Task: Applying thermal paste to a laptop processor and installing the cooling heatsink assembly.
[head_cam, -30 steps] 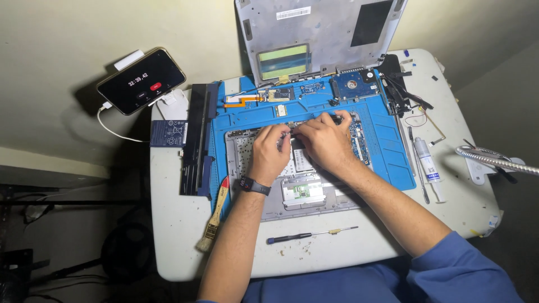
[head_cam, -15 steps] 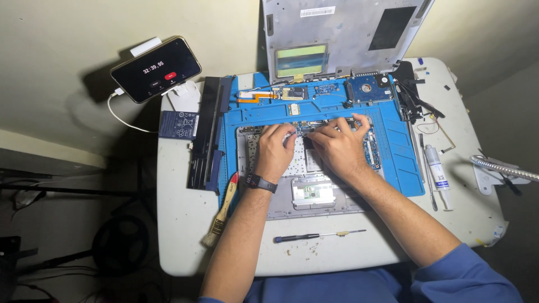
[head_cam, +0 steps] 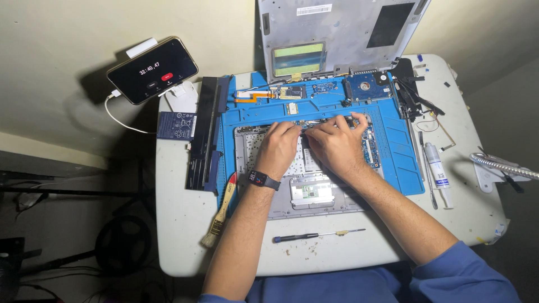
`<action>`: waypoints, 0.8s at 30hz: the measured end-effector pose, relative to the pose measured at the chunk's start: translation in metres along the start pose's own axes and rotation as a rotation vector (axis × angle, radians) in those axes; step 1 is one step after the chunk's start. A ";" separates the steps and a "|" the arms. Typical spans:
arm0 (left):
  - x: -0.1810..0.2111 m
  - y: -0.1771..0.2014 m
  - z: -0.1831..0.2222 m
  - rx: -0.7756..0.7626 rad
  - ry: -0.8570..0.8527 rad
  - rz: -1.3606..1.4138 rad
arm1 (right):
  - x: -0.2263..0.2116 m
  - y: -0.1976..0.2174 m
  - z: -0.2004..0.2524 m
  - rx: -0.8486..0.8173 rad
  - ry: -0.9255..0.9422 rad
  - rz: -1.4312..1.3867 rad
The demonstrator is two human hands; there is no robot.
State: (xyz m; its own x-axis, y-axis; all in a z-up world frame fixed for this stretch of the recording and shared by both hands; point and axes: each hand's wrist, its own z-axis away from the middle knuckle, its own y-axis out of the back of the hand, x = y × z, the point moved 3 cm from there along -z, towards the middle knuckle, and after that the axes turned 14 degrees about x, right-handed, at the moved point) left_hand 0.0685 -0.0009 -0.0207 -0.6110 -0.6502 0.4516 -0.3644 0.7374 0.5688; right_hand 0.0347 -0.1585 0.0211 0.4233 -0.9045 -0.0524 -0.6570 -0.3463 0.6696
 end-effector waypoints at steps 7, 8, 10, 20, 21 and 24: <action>0.002 -0.002 -0.001 -0.045 -0.195 -0.135 | 0.002 -0.002 0.000 -0.013 0.001 -0.011; 0.002 -0.002 -0.001 -0.050 -0.215 -0.150 | 0.002 -0.003 0.001 -0.011 0.002 -0.007; 0.003 -0.004 -0.002 -0.056 -0.235 -0.161 | 0.004 -0.004 0.002 -0.008 0.002 0.000; 0.000 -0.004 -0.004 -0.079 -0.156 -0.110 | 0.008 -0.010 0.004 -0.020 -0.036 -0.045; -0.001 -0.002 -0.004 -0.076 -0.118 -0.064 | 0.012 -0.014 0.007 -0.016 -0.055 -0.052; 0.005 0.015 -0.010 -0.101 -0.017 0.101 | 0.014 -0.013 0.006 0.014 -0.089 -0.087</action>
State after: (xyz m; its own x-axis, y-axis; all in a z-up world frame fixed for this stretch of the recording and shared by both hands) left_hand 0.0669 0.0053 -0.0030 -0.6529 -0.5698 0.4991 -0.2285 0.7764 0.5874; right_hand 0.0457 -0.1683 0.0074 0.4227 -0.8891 -0.1755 -0.6291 -0.4273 0.6493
